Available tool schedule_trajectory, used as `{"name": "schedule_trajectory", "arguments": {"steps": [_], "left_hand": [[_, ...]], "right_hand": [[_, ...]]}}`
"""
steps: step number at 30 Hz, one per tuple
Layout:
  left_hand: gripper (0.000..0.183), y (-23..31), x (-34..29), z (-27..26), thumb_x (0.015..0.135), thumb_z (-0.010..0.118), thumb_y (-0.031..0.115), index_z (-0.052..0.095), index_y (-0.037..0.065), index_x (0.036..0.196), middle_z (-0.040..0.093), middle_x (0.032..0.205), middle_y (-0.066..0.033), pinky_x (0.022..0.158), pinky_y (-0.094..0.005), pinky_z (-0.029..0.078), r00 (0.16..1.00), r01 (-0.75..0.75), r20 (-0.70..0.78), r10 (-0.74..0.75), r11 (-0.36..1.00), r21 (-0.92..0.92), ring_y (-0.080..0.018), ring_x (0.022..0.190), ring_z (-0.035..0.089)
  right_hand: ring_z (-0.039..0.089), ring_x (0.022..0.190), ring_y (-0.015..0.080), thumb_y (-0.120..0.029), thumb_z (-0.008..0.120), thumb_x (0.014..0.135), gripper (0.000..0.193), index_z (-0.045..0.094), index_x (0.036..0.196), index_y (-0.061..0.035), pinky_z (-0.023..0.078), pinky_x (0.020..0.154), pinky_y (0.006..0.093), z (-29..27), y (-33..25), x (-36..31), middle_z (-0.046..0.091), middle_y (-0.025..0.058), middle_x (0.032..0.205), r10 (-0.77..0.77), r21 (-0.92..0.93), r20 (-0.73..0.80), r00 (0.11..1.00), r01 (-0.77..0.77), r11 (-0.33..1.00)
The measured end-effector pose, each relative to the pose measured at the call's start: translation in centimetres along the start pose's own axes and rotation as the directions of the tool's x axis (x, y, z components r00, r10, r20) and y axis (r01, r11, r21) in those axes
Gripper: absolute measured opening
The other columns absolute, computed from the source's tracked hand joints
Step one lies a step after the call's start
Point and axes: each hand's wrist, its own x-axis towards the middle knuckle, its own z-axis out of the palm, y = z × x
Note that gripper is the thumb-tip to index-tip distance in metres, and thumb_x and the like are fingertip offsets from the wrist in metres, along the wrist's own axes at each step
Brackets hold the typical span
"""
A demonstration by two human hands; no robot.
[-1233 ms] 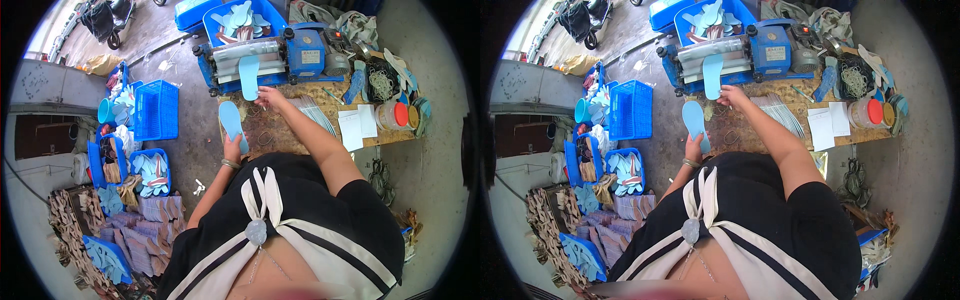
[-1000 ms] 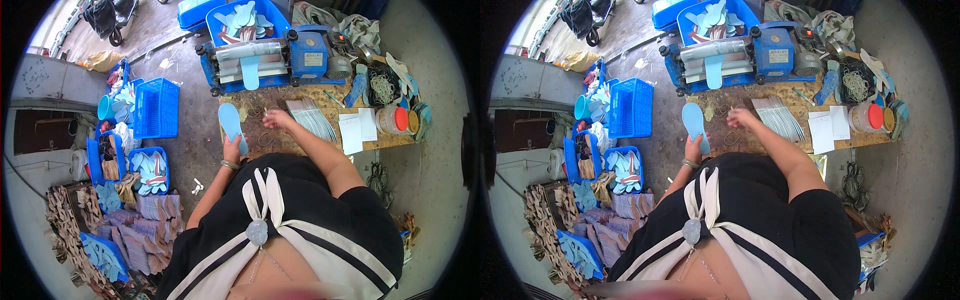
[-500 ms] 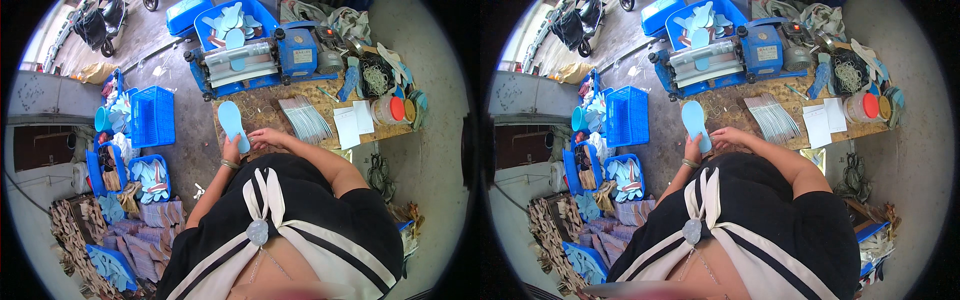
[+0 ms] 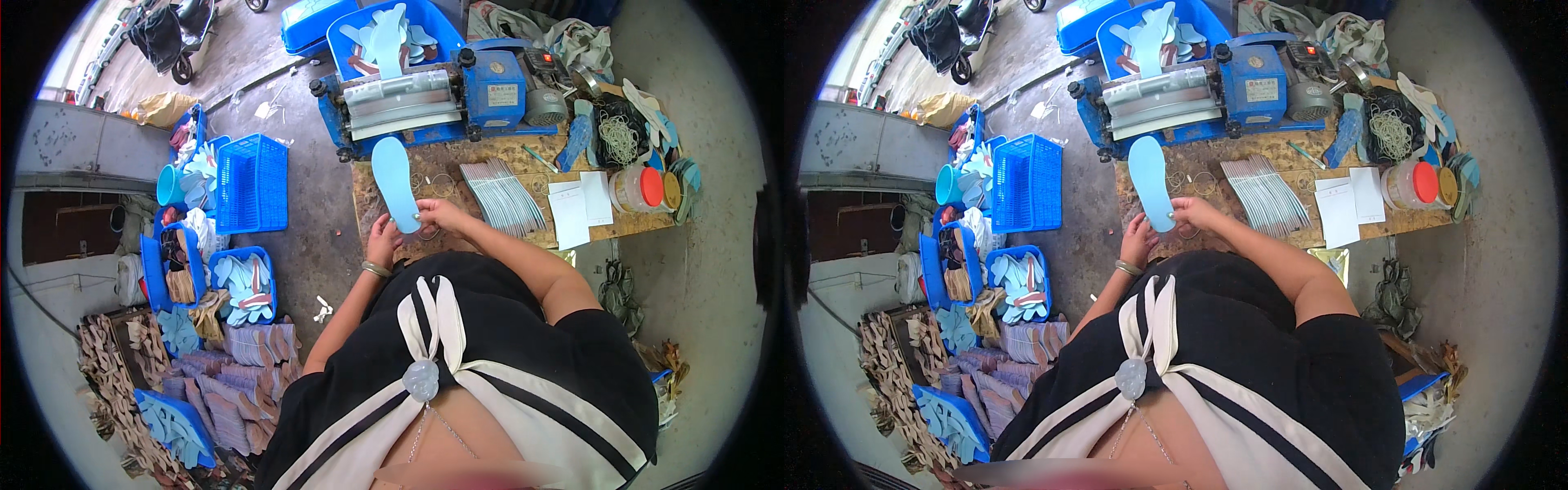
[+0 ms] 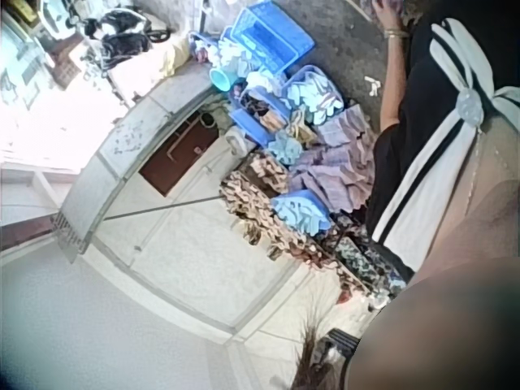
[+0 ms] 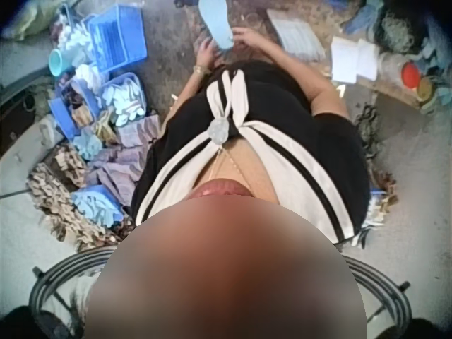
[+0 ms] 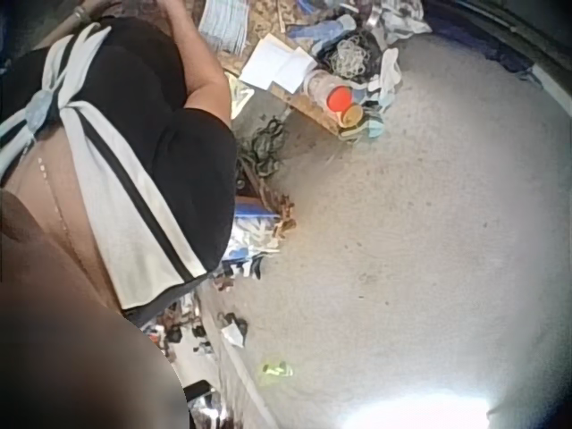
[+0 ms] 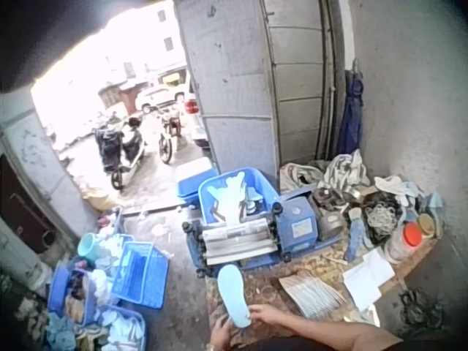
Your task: Organizing and stacking shoe insoles at a workstation and moving them to a storage bin.
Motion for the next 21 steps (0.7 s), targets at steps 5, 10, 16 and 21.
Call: {"name": "schedule_trajectory", "arguments": {"steps": [5, 10, 16, 21], "left_hand": [[0.037, -0.1, -0.2, -0.3, 0.088, 0.048, 0.019, 0.038, 0.011, 0.122, 0.058, 0.100, -0.0055, 0.067, -0.0269, 0.046, 0.994, 0.073, 0.086, -0.066, 0.994, -0.076, -0.0139, 0.084, 0.057], [0.034, -0.3, 0.0, -0.6, 0.088, 0.048, 0.017, 0.041, 0.011, 0.120, 0.059, 0.099, -0.0054, 0.068, -0.0270, 0.047, 0.990, 0.088, 0.117, -0.076, 0.991, -0.101, -0.0140, 0.083, 0.058], [0.031, 0.1, -0.2, -0.6, 0.087, 0.049, 0.017, 0.044, 0.010, 0.118, 0.059, 0.098, -0.0053, 0.065, -0.0249, 0.047, 0.990, 0.093, 0.120, -0.080, 0.990, -0.104, -0.0128, 0.081, 0.058], [0.031, 0.6, -0.5, -0.5, 0.088, 0.049, 0.017, 0.044, 0.010, 0.117, 0.060, 0.096, -0.0046, 0.062, -0.0231, 0.047, 0.990, 0.100, 0.110, -0.089, 0.990, -0.100, -0.0113, 0.079, 0.058]], "right_hand": [[0.060, 0.068, 0.0082, -0.011, 0.050, 0.085, 0.025, 0.053, 0.109, -0.0082, 0.043, 0.055, 0.0169, -1.5, -0.8, 1.5, 0.062, 0.0009, 0.086, 0.003, -0.030, -0.124, 0.992, -0.007, 1.000], [0.062, 0.072, 0.0105, -0.011, 0.049, 0.085, 0.027, 0.053, 0.111, -0.0087, 0.045, 0.057, 0.0176, -1.5, -3.6, 2.4, 0.063, 0.0024, 0.090, 0.010, -0.101, -0.191, 0.981, -0.029, 0.994], [0.062, 0.072, 0.0113, -0.011, 0.050, 0.084, 0.027, 0.053, 0.111, -0.0092, 0.046, 0.057, 0.0185, -1.1, -3.8, 2.7, 0.064, 0.0028, 0.090, 0.027, -0.071, -0.231, 0.973, -0.045, 0.996], [0.063, 0.072, 0.0115, -0.011, 0.050, 0.084, 0.027, 0.053, 0.110, -0.0091, 0.046, 0.056, 0.0187, -1.2, -3.9, 3.4, 0.064, 0.0033, 0.089, 0.037, -0.052, -0.228, 0.973, -0.050, 0.997]]}}
